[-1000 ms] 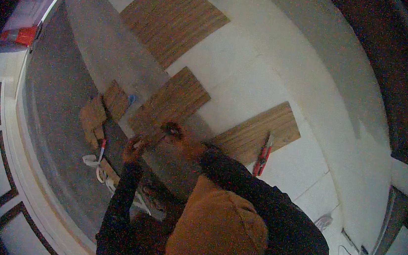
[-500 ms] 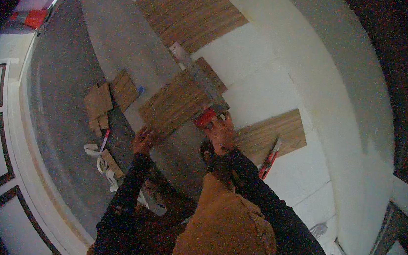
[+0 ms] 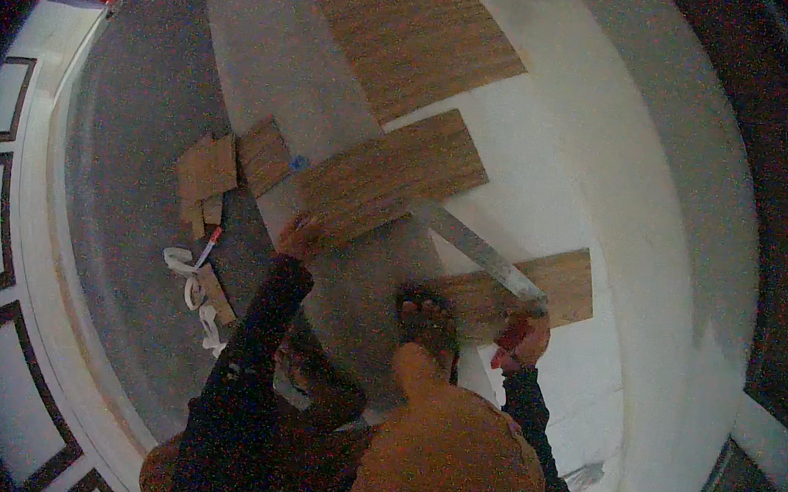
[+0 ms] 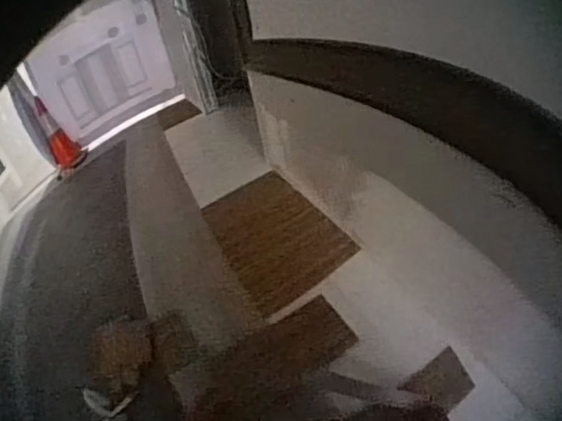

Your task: The person measures a tile with a square ruler and cuts it using a utility knife while working on the floor.

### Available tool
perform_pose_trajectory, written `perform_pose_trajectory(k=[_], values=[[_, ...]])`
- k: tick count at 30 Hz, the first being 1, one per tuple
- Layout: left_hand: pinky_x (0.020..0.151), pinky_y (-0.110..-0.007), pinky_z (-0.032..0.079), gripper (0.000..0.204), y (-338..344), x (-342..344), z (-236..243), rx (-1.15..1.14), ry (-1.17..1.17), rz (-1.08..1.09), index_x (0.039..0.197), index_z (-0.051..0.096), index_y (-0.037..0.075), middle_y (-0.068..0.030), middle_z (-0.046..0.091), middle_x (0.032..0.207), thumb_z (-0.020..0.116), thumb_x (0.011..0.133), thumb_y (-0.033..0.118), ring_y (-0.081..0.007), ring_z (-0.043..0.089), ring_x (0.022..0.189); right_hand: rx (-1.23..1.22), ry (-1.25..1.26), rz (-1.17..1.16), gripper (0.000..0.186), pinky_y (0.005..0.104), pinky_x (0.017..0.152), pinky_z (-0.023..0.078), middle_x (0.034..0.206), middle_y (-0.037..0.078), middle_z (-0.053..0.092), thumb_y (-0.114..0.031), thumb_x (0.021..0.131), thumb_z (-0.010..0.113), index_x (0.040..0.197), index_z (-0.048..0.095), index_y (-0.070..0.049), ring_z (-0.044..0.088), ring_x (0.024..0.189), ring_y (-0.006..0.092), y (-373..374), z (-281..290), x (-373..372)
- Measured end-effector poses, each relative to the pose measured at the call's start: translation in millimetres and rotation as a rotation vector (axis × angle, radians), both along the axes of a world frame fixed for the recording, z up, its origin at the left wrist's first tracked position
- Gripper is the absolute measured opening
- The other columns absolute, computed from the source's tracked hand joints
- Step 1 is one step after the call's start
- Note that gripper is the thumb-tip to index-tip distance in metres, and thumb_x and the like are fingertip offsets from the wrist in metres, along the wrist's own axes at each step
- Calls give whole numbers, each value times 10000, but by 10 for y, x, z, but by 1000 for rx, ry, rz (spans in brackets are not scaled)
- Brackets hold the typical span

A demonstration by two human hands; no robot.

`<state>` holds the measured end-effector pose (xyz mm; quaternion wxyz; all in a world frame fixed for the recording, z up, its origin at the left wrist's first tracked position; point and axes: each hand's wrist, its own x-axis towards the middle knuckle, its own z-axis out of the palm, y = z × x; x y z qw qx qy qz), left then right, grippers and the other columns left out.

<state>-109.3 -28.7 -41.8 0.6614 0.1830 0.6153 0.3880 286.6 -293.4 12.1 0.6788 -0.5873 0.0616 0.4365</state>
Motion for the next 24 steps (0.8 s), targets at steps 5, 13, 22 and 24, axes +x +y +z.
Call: perform_pose_trajectory(k=[5,13,22,24], values=[[766,-301,522,428,58,71,144,-96,-41,-39,1292,559,69,-52,645,1098,717,904,158,-149,624,936,2,117,-4,365,331,449,517,778,39,549,-95,863,498,1226,518,-55,558,565,163,-120,186,-62],[688,-329,579,498,-47,-101,-53,172,315,-535,1281,565,-7,-93,690,986,741,873,217,-184,693,743,-281,-356,565,389,315,468,503,905,87,639,-191,800,703,1152,613,-52,620,605,224,-649,-250,60],[633,-347,562,451,-211,126,-38,95,127,-197,1216,579,4,-106,684,982,765,853,196,-189,672,751,-505,151,774,335,504,709,618,945,190,692,-245,907,648,1142,567,-20,724,808,364,-562,67,-45],[630,-351,559,458,-101,63,-141,73,155,-279,1219,575,6,-104,680,979,772,852,196,-196,666,758,-486,164,752,338,518,717,618,960,199,688,-241,917,635,1155,552,-15,722,808,370,-575,40,-112]])
